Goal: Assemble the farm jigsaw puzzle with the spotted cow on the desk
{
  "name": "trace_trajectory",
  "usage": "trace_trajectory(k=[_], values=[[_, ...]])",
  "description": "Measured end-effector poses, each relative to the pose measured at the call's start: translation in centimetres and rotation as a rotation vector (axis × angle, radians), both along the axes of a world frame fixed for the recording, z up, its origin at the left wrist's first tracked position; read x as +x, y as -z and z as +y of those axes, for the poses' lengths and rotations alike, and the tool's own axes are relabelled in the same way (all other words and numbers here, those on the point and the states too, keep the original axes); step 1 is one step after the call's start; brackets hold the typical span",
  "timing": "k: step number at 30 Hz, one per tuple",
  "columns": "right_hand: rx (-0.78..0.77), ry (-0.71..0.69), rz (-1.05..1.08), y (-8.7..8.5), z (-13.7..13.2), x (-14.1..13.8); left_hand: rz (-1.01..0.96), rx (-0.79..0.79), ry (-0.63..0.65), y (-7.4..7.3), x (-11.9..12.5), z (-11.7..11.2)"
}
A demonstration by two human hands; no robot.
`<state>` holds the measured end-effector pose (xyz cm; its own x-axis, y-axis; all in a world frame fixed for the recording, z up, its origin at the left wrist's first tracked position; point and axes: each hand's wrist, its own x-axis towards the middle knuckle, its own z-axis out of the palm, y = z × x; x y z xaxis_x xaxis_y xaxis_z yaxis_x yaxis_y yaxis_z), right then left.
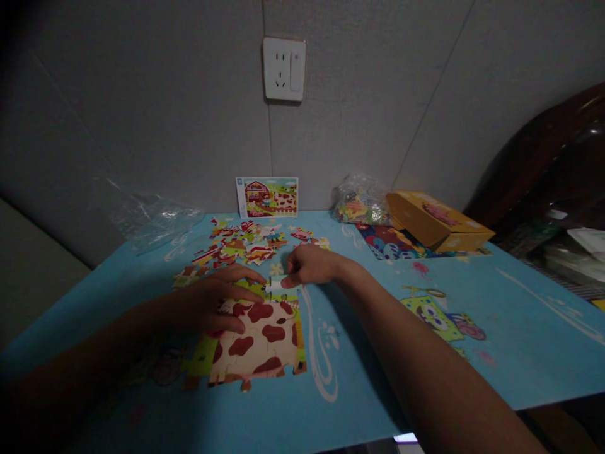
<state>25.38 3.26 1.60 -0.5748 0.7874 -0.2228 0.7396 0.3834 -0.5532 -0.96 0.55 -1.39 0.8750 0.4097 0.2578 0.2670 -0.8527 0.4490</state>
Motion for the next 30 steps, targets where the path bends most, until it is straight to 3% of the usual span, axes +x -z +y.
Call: trace_trajectory(k=[7,15,24,30], values=[[-0.065,0.039,0.174,0.3,0.2,0.1,0.04,0.047,-0.044,-0.2,-0.1,-0.2],[-0.065,0.154,0.277,0.7,0.3,-0.2,0.076,0.19,-0.304,-0.2,-0.5,0.8],[-0.046,0.125,0.382,1.6,0.5,-0.7,0.103,0.095,-0.314,-0.8,-0.6,0.4],[-0.004,0.125,0.47,1.9,0.5,-1.0,0.078,0.029,-0.237,-0.5,-0.4,0.3]])
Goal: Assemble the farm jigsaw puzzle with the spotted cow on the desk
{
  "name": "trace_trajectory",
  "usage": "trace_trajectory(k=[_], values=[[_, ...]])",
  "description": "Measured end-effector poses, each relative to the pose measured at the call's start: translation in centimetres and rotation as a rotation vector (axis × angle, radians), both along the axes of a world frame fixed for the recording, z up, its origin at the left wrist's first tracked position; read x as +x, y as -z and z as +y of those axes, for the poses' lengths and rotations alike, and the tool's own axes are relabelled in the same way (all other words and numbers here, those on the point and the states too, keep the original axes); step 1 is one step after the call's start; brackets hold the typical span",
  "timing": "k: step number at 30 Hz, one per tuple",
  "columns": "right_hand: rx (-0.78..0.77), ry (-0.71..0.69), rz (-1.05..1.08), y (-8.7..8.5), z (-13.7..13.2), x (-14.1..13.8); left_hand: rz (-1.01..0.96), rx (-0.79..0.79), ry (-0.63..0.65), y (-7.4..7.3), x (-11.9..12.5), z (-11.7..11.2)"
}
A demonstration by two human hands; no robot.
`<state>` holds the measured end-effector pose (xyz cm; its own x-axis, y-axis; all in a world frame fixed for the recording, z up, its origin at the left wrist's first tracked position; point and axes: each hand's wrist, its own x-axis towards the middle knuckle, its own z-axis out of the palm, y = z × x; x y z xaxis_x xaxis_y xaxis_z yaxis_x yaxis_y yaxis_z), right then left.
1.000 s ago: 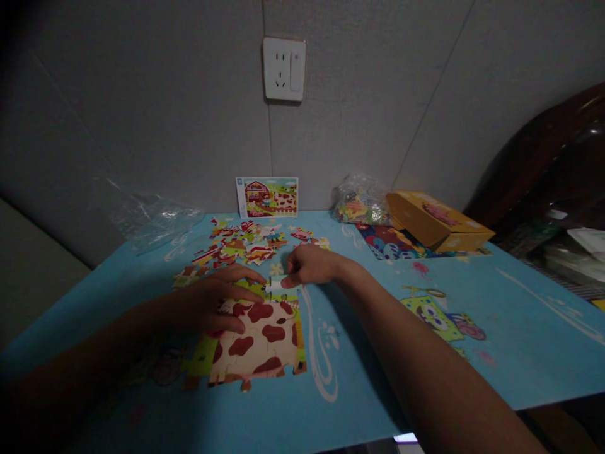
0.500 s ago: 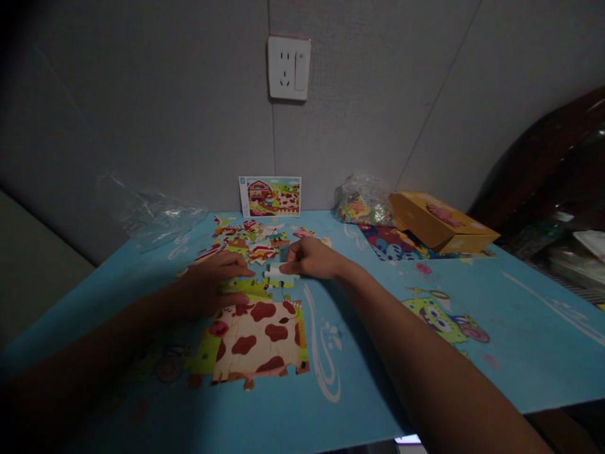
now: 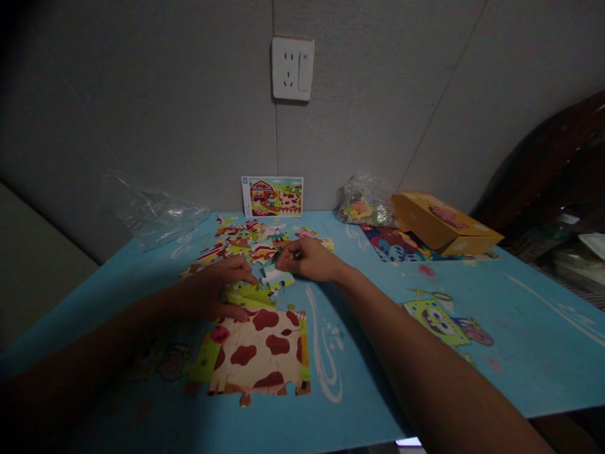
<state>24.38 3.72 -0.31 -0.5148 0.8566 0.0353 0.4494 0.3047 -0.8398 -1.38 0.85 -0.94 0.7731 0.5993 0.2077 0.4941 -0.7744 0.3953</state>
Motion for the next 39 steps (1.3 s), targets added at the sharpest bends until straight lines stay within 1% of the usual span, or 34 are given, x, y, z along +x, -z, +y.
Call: trace_trajectory(k=[3,6,10,14,16,18,20,22,24,28,32,35,39], values=[[-0.034,-0.016,0.019,0.0,-0.1,-0.2,0.012,-0.011,0.017,0.1,0.2,-0.1],[-0.069,-0.021,0.062,-0.1,-0.3,-0.5,-0.019,0.006,0.024,0.4,0.1,0.0],[-0.088,0.016,0.098,-0.2,-0.5,-0.9,-0.074,0.045,0.044,0.6,-0.2,0.4],[-0.099,0.049,0.076,0.1,-0.6,-1.3,-0.089,0.085,0.011,0.3,-0.5,0.6],[-0.066,0.067,0.102,0.5,-0.6,-1.8,-0.129,0.142,-0.031,0.1,-0.7,0.8],[-0.003,0.095,0.141,0.9,-0.8,-2.5,-0.176,0.192,-0.1,-0.2,-0.8,1.0],[0.078,0.117,0.14,1.2,-1.0,-3.4,-0.199,0.196,-0.194,-0.5,-0.9,1.1],[0.147,0.11,0.093,1.3,-1.2,-4.3,-0.212,0.161,-0.265,-0.8,-0.8,1.1],[0.2,0.083,0.034,1.3,-1.4,-4.9,-0.214,0.121,-0.275,-0.9,-0.8,1.1],[0.291,0.062,-0.073,1.0,-1.5,-5.4,-0.156,0.063,-0.229,-0.5,-0.9,1.5],[0.355,0.045,-0.166,0.9,-1.7,-5.5,-0.132,0.023,-0.277,-0.1,-1.3,2.1],[0.41,0.032,-0.195,0.9,-1.8,-5.7,-0.114,0.011,-0.313,-0.1,-1.6,2.4],[0.41,0.007,-0.243,0.9,-1.9,-5.9,-0.086,-0.021,-0.315,-0.3,-1.8,2.4]])
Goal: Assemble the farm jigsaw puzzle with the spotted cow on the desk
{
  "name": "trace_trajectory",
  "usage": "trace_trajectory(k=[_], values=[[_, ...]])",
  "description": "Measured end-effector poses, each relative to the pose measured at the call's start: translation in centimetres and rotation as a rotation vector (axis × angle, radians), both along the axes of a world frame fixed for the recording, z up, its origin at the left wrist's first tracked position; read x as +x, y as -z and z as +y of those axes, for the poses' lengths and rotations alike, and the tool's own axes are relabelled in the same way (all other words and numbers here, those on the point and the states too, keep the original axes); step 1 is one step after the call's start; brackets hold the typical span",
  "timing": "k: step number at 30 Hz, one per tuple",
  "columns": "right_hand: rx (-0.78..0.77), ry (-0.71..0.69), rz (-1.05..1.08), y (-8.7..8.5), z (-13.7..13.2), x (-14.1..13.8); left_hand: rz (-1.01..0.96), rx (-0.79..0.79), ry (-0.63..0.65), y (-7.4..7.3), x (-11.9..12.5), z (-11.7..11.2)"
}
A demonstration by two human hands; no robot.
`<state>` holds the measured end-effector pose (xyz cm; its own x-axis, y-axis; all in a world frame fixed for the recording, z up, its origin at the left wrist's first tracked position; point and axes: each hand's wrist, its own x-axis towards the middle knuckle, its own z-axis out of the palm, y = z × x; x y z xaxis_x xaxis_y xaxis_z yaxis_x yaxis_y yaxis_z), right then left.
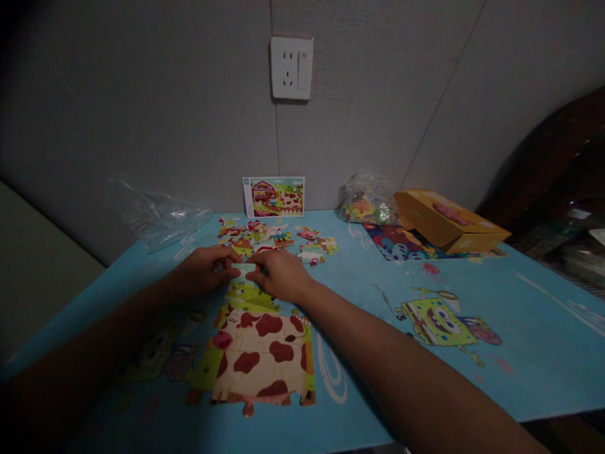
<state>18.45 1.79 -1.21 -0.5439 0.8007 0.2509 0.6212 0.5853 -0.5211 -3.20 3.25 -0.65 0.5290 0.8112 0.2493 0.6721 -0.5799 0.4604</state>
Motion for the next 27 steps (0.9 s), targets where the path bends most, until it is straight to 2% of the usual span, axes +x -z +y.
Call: trace_trajectory(k=[4,8,13,27], values=[[0.017,0.005,-0.048,-0.2,0.0,0.0,0.018,0.013,0.017,-0.1,-0.1,0.1],[0.089,0.028,-0.1,-0.3,-0.1,-0.1,0.038,0.114,0.064,0.2,-0.2,0.4],[0.055,0.095,-0.151,-0.3,-0.1,-0.2,0.058,0.126,0.108,0.6,-0.3,0.5],[0.105,0.015,-0.239,-0.5,0.1,0.6,0.072,0.125,0.119,0.8,-0.3,0.0]])
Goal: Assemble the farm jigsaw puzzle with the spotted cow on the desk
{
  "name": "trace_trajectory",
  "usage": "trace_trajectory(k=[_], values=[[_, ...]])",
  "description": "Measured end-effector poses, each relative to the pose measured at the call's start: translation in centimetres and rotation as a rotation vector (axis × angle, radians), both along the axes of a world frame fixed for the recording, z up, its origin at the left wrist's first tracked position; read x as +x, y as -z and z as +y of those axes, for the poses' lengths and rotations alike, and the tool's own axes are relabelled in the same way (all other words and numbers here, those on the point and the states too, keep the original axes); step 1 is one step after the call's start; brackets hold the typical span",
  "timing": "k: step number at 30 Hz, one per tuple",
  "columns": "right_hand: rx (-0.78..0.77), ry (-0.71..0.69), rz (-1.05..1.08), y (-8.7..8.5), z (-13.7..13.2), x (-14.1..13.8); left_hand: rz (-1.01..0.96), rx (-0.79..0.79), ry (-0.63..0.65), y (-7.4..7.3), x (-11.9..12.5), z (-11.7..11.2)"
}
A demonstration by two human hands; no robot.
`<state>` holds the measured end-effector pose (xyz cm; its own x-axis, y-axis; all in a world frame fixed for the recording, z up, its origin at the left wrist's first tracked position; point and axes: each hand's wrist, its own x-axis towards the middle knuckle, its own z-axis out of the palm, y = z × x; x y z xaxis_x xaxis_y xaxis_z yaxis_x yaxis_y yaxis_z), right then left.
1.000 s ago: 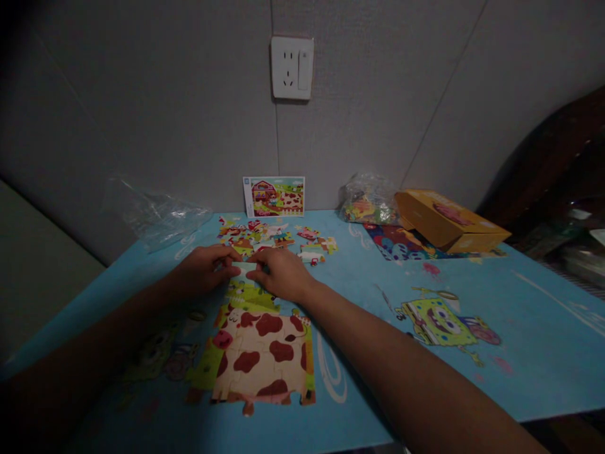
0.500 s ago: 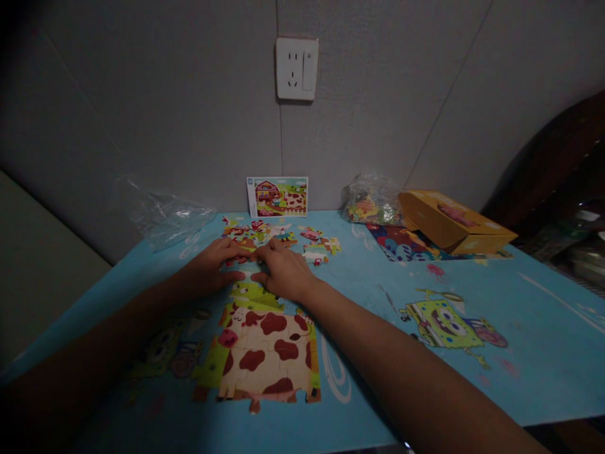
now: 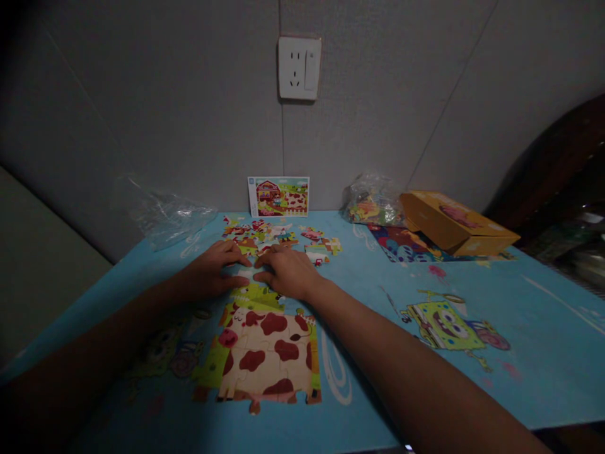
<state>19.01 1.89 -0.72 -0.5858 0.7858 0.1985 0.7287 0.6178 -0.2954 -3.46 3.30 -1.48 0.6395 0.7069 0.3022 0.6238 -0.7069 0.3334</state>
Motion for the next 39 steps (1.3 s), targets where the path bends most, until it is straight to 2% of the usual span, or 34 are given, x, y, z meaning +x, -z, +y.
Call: trace_trajectory(k=[5,9,13,16,20,26,32,39], values=[[0.032,-0.007,-0.027,-0.4,0.3,0.6,0.025,-0.036,-0.014,-0.3,0.0,-0.2],[0.016,0.031,-0.119,-1.6,0.5,2.4,0.042,-0.046,-0.016,-0.2,-0.2,0.0],[-0.152,-0.011,-0.176,-2.9,0.9,4.9,0.045,-0.045,-0.013,-0.2,-0.4,0.1],[-0.27,-0.034,-0.186,-3.3,1.0,5.9,0.053,-0.042,-0.009,-0.4,-0.4,0.1],[-0.321,-0.049,-0.115,-3.0,0.8,5.5,0.058,-0.024,-0.001,-0.5,-0.3,0.0],[-0.328,-0.143,-0.079,-2.4,0.3,4.2,0.043,-0.009,-0.004,-0.3,-0.5,0.0],[-0.343,-0.145,-0.059,-2.2,0.1,3.8,0.024,0.006,0.013,0.1,-0.7,0.3],[-0.354,-0.165,-0.035,-2.1,-0.1,3.5,0.036,0.025,-0.158,0.2,-0.7,1.0]])
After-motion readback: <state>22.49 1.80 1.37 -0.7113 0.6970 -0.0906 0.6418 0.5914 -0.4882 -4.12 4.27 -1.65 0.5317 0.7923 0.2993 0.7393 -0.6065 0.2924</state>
